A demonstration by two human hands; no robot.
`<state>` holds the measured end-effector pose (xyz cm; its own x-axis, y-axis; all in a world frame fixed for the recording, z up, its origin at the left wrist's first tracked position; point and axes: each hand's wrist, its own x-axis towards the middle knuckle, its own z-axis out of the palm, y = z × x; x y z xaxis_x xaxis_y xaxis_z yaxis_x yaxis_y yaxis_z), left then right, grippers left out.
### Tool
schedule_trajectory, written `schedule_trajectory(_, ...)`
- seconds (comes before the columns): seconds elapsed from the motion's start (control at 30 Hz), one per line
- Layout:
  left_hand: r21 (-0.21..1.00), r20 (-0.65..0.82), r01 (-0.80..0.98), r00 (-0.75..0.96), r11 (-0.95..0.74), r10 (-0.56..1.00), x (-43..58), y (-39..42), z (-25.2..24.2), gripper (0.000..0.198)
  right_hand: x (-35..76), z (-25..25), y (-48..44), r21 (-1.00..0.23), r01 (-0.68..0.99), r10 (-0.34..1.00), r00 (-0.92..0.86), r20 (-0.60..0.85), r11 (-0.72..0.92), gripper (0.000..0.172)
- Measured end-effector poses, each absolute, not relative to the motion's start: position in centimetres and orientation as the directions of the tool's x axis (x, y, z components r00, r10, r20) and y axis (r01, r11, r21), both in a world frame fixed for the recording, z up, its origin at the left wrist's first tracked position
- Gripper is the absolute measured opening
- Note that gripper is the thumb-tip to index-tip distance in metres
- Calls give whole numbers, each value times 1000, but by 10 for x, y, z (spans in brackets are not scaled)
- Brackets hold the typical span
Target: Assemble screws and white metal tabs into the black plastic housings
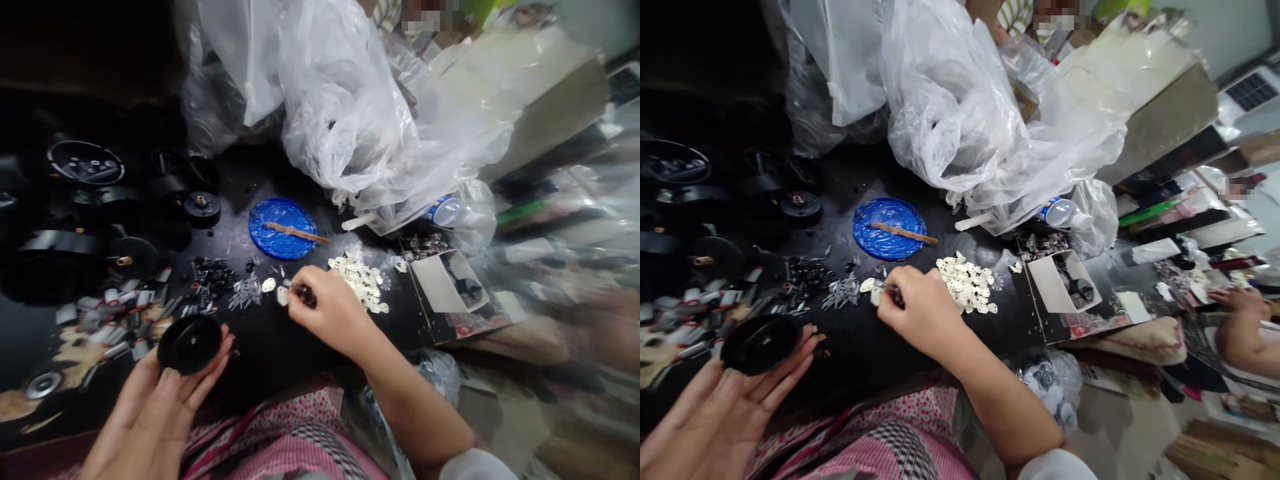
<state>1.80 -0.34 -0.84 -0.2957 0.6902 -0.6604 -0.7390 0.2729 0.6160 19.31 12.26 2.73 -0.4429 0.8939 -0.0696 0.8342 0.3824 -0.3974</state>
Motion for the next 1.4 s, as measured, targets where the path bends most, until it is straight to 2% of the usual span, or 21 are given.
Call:
schedule_trajectory(0.1, 579, -663, -766, -242, 280, 709, 22, -4, -3, 48, 172, 30, 106, -666, 611, 776, -626, -77, 427, 7)
schedule_trajectory(0.17, 543, -674, -786, -199, 295, 711, 22, -3, 2, 46, 162, 27, 98, -750, 498, 740, -673, -17, 435, 7)
schedule_trajectory(0.23, 523, -684, -801, -193, 290, 703, 20, -1, 6, 43, 158, 23, 93, -777, 432, 742, -667, 66, 458, 5)
schedule_trajectory(0.3, 507, -695, -814, -193, 282, 693, 17, 1, 9, 40, 159, 19, 90, -753, 388, 725, -668, 167, 531, 4)
schedule_trajectory(0.4, 483, -706, -827, -172, 289, 687, 15, 2, 7, 35, 163, 17, 88, -648, 356, 653, -699, 294, 673, 9)
schedule_trajectory(0.5, 509, -714, -810, -209, 291, 668, 17, 2, 4, 32, 165, 19, 87, -552, 326, 574, -734, 363, 767, 11)
schedule_trajectory(0.6, 537, -729, -789, -253, 300, 636, 19, 2, 5, 40, 163, 21, 85, -501, 310, 536, -739, 407, 808, 12)
schedule_trajectory(0.73, 539, -745, -768, -242, 346, 622, 19, -1, 5, 50, 157, 20, 83, -454, 350, 541, -737, 407, 819, 11)
schedule_trajectory(0.97, 639, -684, -667, -262, 384, 681, 18, -9, -3, 43, 154, 22, 83, -415, 367, 527, -758, 385, 832, 17)
schedule_trajectory(1.17, 647, -686, -656, -277, 390, 673, 19, -5, 2, 49, 158, 25, 81, -445, 355, 542, -727, 422, 822, 13)
schedule_trajectory(1.4, 651, -672, -650, -256, 391, 695, 18, -7, -3, 43, 157, 24, 81, -442, 362, 543, -732, 410, 821, 14)
